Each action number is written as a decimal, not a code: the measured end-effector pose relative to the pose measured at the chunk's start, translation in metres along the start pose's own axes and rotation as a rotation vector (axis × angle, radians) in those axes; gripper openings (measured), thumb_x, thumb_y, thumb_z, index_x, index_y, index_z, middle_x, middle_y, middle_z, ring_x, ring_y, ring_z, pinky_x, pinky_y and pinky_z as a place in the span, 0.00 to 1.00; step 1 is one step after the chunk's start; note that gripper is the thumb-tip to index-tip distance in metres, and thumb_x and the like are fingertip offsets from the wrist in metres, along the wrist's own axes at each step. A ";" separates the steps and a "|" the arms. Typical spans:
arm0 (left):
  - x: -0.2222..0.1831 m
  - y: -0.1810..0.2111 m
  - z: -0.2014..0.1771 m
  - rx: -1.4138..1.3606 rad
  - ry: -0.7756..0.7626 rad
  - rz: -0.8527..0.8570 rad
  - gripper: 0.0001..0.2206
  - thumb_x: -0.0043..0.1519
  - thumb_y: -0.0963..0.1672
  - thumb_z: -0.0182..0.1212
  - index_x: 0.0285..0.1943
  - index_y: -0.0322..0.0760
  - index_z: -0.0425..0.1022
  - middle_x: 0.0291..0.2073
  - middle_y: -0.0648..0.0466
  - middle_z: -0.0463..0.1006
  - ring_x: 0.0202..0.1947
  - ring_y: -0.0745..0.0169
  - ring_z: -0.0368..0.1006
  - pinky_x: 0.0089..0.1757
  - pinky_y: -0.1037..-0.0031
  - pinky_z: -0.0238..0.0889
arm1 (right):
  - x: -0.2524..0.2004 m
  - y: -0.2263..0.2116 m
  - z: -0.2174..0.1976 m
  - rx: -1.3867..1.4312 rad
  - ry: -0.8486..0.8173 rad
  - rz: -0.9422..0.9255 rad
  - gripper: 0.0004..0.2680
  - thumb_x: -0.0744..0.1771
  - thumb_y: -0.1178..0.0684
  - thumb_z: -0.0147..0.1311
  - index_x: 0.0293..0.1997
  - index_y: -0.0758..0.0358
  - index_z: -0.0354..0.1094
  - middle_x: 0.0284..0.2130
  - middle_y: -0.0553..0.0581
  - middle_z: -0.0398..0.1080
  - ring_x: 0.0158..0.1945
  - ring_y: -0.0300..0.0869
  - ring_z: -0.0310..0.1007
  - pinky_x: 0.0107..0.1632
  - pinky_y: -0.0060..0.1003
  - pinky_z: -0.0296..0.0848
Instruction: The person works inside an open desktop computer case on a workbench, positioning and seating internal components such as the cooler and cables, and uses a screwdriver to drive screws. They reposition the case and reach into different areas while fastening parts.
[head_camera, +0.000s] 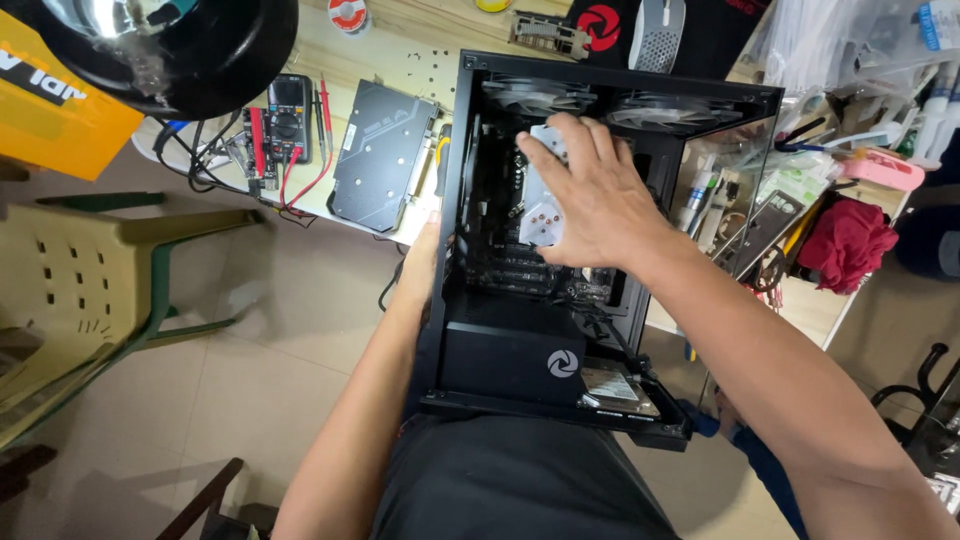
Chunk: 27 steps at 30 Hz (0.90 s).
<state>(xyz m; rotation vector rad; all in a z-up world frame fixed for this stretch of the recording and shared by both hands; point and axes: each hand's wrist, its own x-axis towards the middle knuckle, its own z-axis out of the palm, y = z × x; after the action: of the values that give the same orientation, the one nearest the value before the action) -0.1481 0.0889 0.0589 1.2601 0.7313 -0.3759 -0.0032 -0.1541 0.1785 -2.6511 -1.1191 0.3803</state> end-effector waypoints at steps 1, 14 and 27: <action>0.001 -0.004 -0.003 0.050 -0.002 0.031 0.40 0.75 0.62 0.48 0.88 0.36 0.55 0.82 0.38 0.61 0.78 0.40 0.63 0.75 0.48 0.50 | 0.002 0.001 0.003 0.000 0.009 -0.019 0.49 0.51 0.37 0.78 0.82 0.59 0.59 0.69 0.73 0.57 0.73 0.67 0.56 0.64 0.70 0.69; 0.009 -0.024 -0.009 0.093 0.026 0.150 0.31 0.78 0.58 0.47 0.82 0.36 0.67 0.73 0.43 0.73 0.69 0.47 0.72 0.72 0.51 0.57 | 0.002 -0.001 0.023 0.136 0.138 -0.032 0.51 0.48 0.42 0.79 0.82 0.60 0.58 0.70 0.73 0.55 0.72 0.70 0.53 0.65 0.72 0.64; 0.014 -0.022 -0.011 0.134 0.024 0.142 0.28 0.78 0.58 0.47 0.78 0.39 0.70 0.66 0.44 0.76 0.65 0.47 0.73 0.67 0.54 0.65 | 0.003 -0.002 0.026 0.164 0.184 -0.056 0.52 0.47 0.42 0.79 0.82 0.58 0.57 0.72 0.71 0.53 0.74 0.70 0.50 0.65 0.72 0.60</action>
<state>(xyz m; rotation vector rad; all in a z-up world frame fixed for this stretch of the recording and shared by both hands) -0.1549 0.0952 0.0322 1.4361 0.6408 -0.2977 -0.0109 -0.1471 0.1541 -2.4503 -1.0547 0.2031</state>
